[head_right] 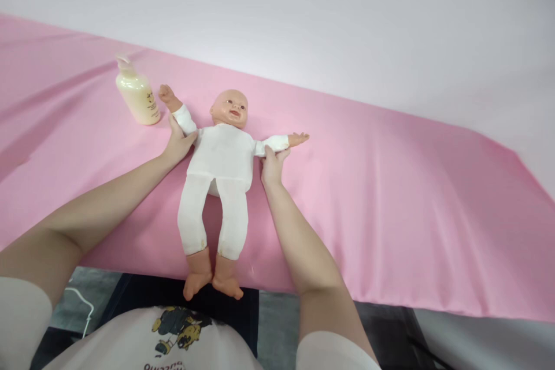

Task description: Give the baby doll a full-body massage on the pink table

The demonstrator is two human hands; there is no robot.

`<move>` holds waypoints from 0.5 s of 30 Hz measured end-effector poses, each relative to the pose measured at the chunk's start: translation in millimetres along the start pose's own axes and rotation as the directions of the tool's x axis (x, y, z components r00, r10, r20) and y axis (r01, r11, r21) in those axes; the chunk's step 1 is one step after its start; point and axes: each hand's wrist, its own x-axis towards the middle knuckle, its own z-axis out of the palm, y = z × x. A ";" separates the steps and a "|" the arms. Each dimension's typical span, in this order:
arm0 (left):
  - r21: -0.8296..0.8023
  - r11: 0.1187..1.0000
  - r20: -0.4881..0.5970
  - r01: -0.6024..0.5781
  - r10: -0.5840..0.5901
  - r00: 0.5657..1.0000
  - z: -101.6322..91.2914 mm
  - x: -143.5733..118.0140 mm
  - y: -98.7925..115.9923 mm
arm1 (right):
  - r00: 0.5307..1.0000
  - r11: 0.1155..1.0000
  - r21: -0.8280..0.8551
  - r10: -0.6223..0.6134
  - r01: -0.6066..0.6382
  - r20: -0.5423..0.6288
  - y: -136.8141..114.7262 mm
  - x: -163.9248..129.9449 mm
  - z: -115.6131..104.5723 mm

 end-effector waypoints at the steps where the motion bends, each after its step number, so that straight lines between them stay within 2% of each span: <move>1: -0.012 1.000 -0.010 0.026 -0.026 1.000 0.0 0.3 -0.6 | 1.000 1.000 -0.006 0.006 -0.006 -0.013 -0.9 -0.5 0.4; 4: -0.020 0.999 -0.023 0.038 -0.038 0.999 -0.5 1.2 -0.5 | 0.999 0.998 -0.065 -0.027 0.026 -0.018 -5.8 -3.6 1.5; 7: 0.035 0.997 -0.013 -0.063 0.064 0.998 -1.3 1.5 2.2 | 0.993 0.981 -0.153 -0.112 0.117 0.041 -13.3 -8.1 3.0; 15: 0.220 0.933 0.171 -0.285 0.250 0.953 0.2 -4.7 8.2 | 0.911 0.869 -0.313 -0.300 0.383 0.283 -27.0 -17.5 7.0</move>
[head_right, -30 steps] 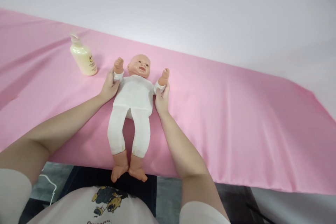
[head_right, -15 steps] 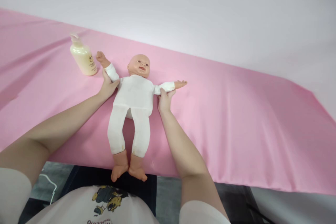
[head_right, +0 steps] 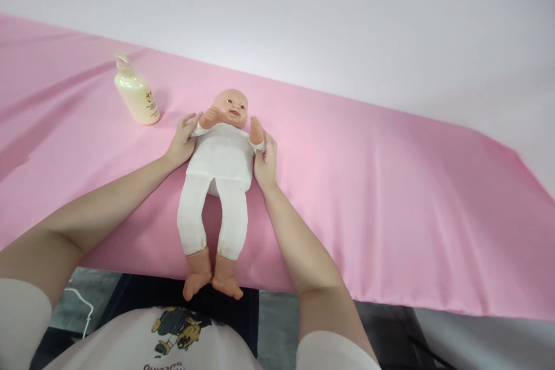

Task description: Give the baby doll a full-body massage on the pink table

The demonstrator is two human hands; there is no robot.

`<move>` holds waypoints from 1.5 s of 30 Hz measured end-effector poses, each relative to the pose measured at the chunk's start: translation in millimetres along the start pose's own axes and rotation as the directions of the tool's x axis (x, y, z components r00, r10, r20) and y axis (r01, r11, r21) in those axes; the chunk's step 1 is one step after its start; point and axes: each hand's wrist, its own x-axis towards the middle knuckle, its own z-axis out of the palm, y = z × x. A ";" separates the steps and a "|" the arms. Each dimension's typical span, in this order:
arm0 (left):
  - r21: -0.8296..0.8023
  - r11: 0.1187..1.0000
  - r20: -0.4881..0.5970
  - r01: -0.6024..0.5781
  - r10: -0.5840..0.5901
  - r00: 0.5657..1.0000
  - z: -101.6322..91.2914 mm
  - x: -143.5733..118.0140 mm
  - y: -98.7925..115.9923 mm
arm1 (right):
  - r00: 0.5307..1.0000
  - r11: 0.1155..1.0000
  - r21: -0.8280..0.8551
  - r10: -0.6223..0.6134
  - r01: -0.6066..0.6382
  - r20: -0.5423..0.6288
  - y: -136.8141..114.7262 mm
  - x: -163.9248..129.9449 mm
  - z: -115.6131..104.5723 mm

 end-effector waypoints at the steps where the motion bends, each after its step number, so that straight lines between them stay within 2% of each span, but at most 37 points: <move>1: 0.019 1.000 0.018 -0.014 0.014 1.000 0.3 -0.3 1.5 | 0.999 0.999 -0.023 -0.022 0.023 0.026 -0.9 -0.2 -0.2; 5: 0.093 0.995 0.065 -0.038 0.032 0.997 0.8 1.2 6.6 | 0.994 0.995 -0.074 -0.054 0.061 0.094 -0.4 0.6 -0.6; 11: 0.111 0.993 0.087 -0.043 0.033 0.996 0.5 3.6 8.9 | 0.993 0.994 -0.091 -0.055 0.065 0.109 5.2 1.2 -0.4; 16: 0.090 0.995 0.060 -0.048 0.043 0.997 0.6 3.3 9.5 | 0.995 0.996 -0.056 -0.061 0.066 0.085 3.0 0.9 -1.2; 20: 0.017 0.999 -0.002 -0.034 0.034 0.999 -0.7 4.8 9.0 | 1.000 0.999 0.038 0.028 -0.028 0.012 -0.6 2.1 0.5; 22: -0.026 1.000 -0.037 0.009 -0.010 0.999 -1.5 5.2 5.0 | 0.995 0.989 0.117 0.092 -0.088 -0.029 0.7 2.6 1.9; 25: -0.108 0.985 -0.067 0.132 -0.139 0.988 -1.6 4.1 -8.8 | 0.979 0.968 0.195 0.180 -0.159 -0.094 8.6 2.9 2.6; 29: -0.230 0.932 -0.101 0.279 -0.308 0.946 1.0 1.8 -31.3 | 0.942 0.930 0.275 0.295 -0.244 -0.161 23.4 3.9 1.8; 32: -0.278 0.903 -0.146 0.327 -0.376 0.915 3.2 1.9 -38.1 | 0.912 0.880 0.368 0.378 -0.300 -0.161 29.0 6.1 2.4; 35: -0.300 0.894 -0.168 0.334 -0.394 0.904 3.9 2.7 -36.5 | 0.889 0.836 0.438 0.431 -0.330 -0.153 29.4 7.8 3.8; 38: -0.293 0.896 -0.178 0.333 -0.393 0.902 3.5 3.3 -34.3 | 0.886 0.836 0.442 0.433 -0.326 -0.166 28.7 7.6 3.8; 41: -0.256 0.909 -0.177 0.330 -0.380 0.908 2.7 4.0 -33.1 | 0.910 0.883 0.360 0.380 -0.302 -0.168 28.0 5.8 2.3; 45: -0.254 0.926 -0.138 0.280 -0.322 0.937 1.0 5.6 -26.2 | 0.929 0.923 0.283 0.320 -0.262 -0.185 23.9 3.9 1.8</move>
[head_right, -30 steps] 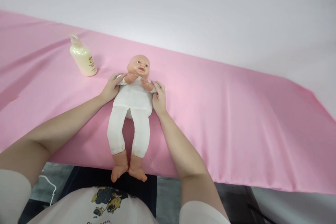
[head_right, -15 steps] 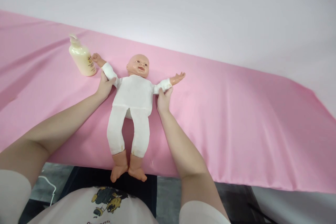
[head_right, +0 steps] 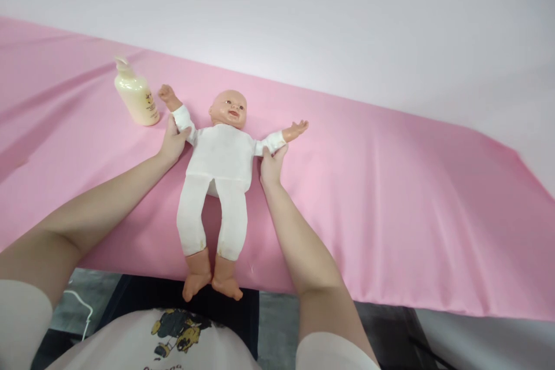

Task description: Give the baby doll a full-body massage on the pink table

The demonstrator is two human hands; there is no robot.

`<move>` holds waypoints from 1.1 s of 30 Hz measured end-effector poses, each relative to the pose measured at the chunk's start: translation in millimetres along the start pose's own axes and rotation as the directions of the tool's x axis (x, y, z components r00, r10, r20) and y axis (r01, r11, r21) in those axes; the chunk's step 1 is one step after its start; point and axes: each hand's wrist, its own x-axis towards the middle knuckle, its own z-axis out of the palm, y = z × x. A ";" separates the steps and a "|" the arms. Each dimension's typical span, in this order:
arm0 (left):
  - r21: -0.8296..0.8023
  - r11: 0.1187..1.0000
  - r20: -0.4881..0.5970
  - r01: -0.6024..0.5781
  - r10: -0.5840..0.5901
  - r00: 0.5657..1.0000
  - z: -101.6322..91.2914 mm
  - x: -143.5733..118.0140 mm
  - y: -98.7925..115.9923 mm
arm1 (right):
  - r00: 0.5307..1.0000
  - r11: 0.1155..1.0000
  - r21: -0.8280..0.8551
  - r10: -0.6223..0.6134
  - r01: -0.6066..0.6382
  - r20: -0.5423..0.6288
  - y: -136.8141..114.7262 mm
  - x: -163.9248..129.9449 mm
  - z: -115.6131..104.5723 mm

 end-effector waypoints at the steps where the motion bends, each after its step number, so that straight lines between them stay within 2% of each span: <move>1: 0.007 1.000 0.018 -0.026 0.025 1.000 0.2 -0.6 3.0 | 1.000 1.000 -0.006 -0.017 0.017 0.003 -1.5 -0.6 0.7; 5: 0.109 0.986 0.050 -0.124 0.119 0.992 0.1 -4.2 16.5 | 0.990 0.990 -0.058 -0.127 0.131 0.068 -9.1 -2.7 4.5; 8: 0.163 0.972 0.081 -0.169 0.157 0.984 -0.8 -7.6 26.5 | 0.979 0.982 -0.075 -0.165 0.174 0.117 -15.4 -4.7 6.1; 12: 0.177 0.957 0.140 -0.230 0.207 0.968 -0.4 -11.8 38.5 | 0.960 0.967 -0.083 -0.224 0.240 0.168 -20.1 -7.1 4.2; 16: 0.191 0.938 0.192 -0.289 0.253 0.948 1.4 -13.8 42.8 | 0.936 0.927 -0.202 -0.269 0.316 0.228 -17.6 -6.5 1.3; 19: 0.208 0.926 0.237 -0.315 0.265 0.935 1.7 -13.7 40.9 | 0.930 0.921 -0.233 -0.245 0.312 0.275 -14.6 -5.4 0.9; 27: 0.230 0.924 0.249 -0.305 0.247 0.937 2.4 -15.2 45.6 | 0.931 0.925 -0.224 -0.245 0.308 0.270 -10.0 -2.8 0.4; 33: 0.159 0.960 0.227 -0.233 0.194 0.954 0.4 -17.2 57.1 | 0.951 0.978 -0.073 -0.172 0.196 0.256 -5.3 0.4 0.3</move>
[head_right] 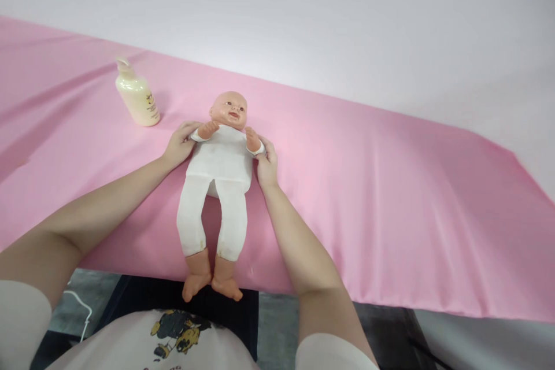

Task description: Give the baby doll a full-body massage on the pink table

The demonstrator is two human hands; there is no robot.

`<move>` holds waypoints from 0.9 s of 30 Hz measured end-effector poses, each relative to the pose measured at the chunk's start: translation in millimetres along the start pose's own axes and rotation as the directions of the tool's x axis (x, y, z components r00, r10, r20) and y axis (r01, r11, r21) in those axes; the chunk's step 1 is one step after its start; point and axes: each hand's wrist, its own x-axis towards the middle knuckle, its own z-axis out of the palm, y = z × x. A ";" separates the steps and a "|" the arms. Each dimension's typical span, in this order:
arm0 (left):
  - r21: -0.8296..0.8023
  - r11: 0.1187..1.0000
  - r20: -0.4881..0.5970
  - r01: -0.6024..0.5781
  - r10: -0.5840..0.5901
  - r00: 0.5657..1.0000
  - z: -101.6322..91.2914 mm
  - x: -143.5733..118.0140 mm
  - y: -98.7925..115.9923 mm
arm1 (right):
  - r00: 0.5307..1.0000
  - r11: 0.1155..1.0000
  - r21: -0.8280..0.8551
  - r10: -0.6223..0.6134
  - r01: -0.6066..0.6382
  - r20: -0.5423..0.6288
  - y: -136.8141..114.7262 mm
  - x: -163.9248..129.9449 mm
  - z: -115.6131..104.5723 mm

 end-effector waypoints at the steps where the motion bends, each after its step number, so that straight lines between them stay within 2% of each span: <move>1: -0.020 1.000 -0.001 -0.002 0.002 1.000 -0.5 -0.1 -0.2 | 1.000 1.000 0.031 0.005 -0.005 -0.003 -0.2 0.0 0.1; 8: -0.167 0.985 0.043 -0.038 0.046 0.998 -1.2 0.3 -10.0 | 0.999 0.999 0.034 -0.042 0.042 0.009 -10.4 -2.4 0.8; 13: -0.178 0.983 0.072 -0.052 0.066 0.995 -2.2 0.0 -3.0 | 0.998 0.992 0.111 0.060 -0.057 -0.016 -11.4 -3.5 3.0; 15: -0.170 0.985 0.048 -0.032 0.041 0.998 -0.1 -0.8 0.5 | 0.997 0.990 0.129 0.069 -0.063 -0.042 -10.0 -4.2 3.6; 18: -0.248 0.968 -0.022 0.037 -0.043 0.999 5.5 -1.2 0.1 | 0.995 0.991 0.120 0.070 -0.062 -0.068 -8.7 -5.8 3.5; 21: -0.295 0.951 -0.045 0.092 -0.110 0.993 8.6 -0.1 -4.5 | 0.995 0.995 0.072 0.069 -0.063 -0.077 -9.1 -6.7 2.3; 27: -0.190 0.971 -0.085 0.147 -0.166 0.982 5.1 1.8 -9.3 | 0.994 0.985 -0.158 0.058 -0.073 -0.097 -9.6 -5.0 0.0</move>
